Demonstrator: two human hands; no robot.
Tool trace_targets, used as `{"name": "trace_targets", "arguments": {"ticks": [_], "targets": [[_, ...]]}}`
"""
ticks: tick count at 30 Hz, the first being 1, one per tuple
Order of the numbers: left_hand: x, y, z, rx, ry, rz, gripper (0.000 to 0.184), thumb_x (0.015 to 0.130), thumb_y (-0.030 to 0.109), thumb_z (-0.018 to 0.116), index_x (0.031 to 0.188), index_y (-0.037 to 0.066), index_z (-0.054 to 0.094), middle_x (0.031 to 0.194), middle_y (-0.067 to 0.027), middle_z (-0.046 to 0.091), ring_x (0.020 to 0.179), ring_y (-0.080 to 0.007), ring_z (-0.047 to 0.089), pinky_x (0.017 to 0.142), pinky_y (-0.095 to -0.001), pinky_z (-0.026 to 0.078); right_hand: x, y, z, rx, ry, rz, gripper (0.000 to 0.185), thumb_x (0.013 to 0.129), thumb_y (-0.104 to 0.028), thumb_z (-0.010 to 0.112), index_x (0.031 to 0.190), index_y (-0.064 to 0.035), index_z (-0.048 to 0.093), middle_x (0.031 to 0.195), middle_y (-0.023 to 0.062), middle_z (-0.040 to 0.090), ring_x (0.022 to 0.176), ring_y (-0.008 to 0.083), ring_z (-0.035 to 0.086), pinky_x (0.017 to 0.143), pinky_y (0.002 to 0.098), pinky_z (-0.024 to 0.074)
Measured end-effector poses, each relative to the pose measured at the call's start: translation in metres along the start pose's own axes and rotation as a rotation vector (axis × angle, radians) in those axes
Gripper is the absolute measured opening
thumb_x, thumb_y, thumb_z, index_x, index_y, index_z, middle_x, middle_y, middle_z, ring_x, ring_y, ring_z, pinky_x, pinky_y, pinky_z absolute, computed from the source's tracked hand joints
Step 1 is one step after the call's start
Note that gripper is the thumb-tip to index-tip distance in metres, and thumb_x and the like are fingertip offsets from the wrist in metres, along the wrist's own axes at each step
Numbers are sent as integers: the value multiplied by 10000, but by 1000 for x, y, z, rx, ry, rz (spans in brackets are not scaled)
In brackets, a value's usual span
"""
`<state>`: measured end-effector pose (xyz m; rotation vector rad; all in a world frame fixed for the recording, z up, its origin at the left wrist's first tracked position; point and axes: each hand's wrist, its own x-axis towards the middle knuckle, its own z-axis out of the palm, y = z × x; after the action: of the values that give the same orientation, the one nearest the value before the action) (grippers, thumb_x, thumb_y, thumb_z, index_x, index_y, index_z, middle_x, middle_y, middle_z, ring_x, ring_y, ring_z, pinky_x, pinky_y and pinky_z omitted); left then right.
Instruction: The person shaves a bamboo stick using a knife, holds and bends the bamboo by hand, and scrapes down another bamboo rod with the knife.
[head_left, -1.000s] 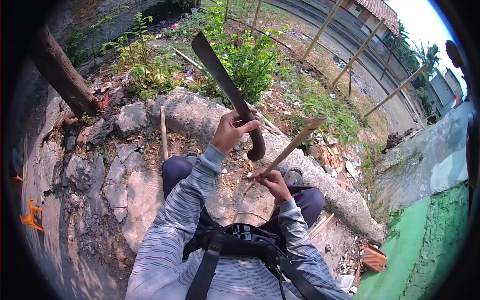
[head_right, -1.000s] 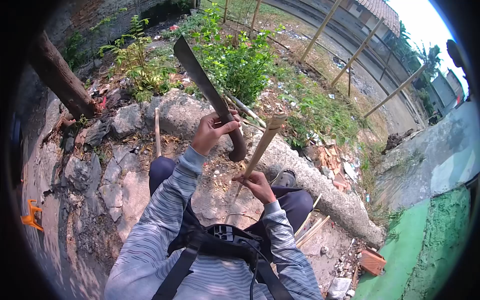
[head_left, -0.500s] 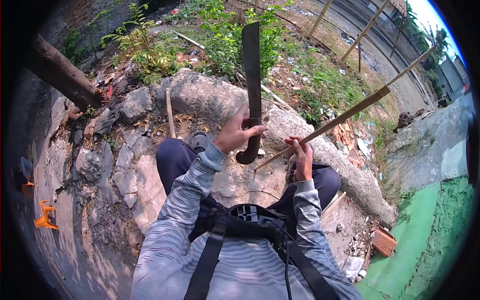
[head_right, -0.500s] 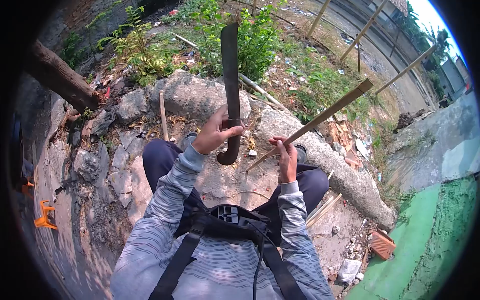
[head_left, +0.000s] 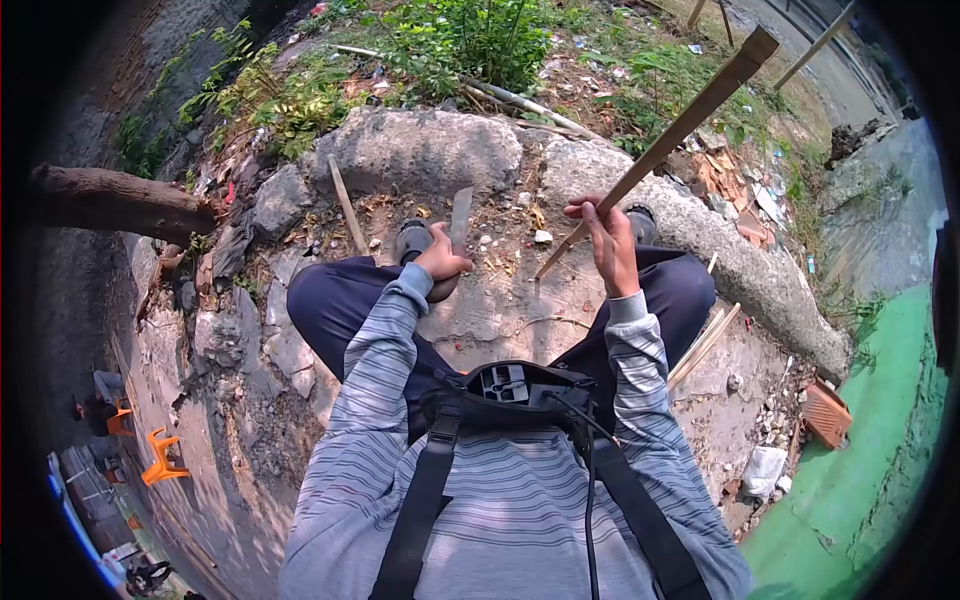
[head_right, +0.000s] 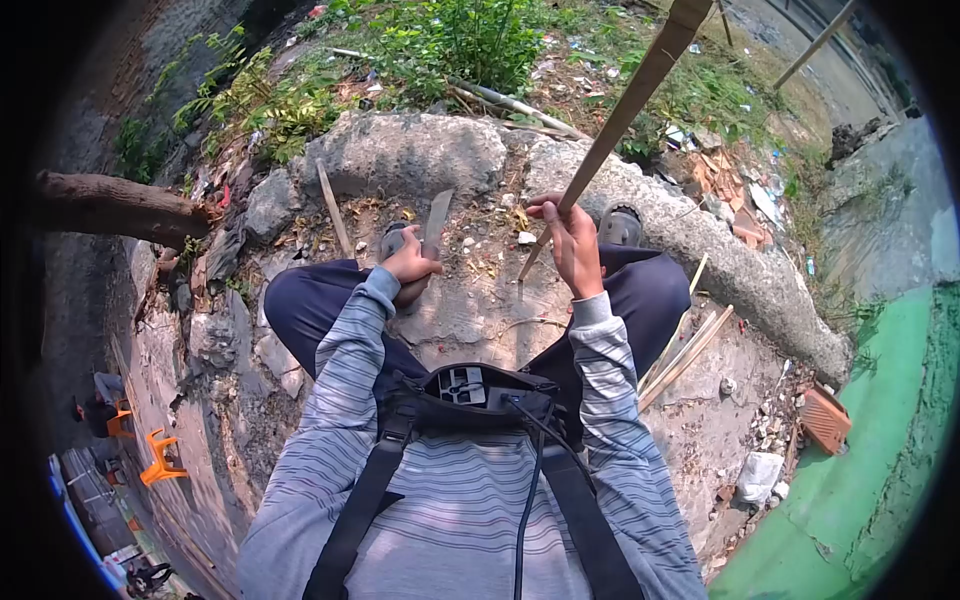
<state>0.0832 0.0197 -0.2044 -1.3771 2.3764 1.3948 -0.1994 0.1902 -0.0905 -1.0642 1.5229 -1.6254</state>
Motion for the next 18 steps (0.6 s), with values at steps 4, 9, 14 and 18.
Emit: {"name": "trace_targets", "arguments": {"ticks": [4, 9, 14, 18], "targets": [[-3, 6, 5, 88, -222, -129, 1271, 704, 314, 858, 1470, -84, -74, 1354, -361, 447, 1223, -396, 565, 1033, -368, 444, 1, 0, -2, -102, 23, -4, 253, 1055, -191, 524, 1103, 15, 665, 954, 90, 727, 927, 140, 672, 850, 290, 504], [-1, 16, 2, 250, -427, -81, 1218, 716, 259, 850, 1499, -19, -40, 1158, -336, 605, 1120, -362, 632, 966, -358, 477, 0, 4, -3, -78, 48, -25, 236, 1051, -173, 526, 1102, 9, 668, 941, 90, 733, 916, 136, 679, 824, 283, 511], [-3, 27, 9, 409, -167, 24, 656, 715, 221, 710, 1316, 13, 551, 1200, -243, 671, 1121, -396, 649, 974, -434, 512, 0, 1, -3, -106, 33, -15, 240, 1056, -178, 520, 1098, 7, 667, 943, 90, 731, 922, 138, 683, 827, 287, 518], [5, 34, 22, 402, -109, 85, 439, 710, 224, 694, 1124, 79, 698, 1067, -196, 723, 1038, -386, 681, 930, -438, 545, 0, -2, -1, -103, 39, -17, 250, 1058, -190, 522, 1092, 11, 666, 938, 87, 723, 923, 142, 685, 841, 294, 522]]}}
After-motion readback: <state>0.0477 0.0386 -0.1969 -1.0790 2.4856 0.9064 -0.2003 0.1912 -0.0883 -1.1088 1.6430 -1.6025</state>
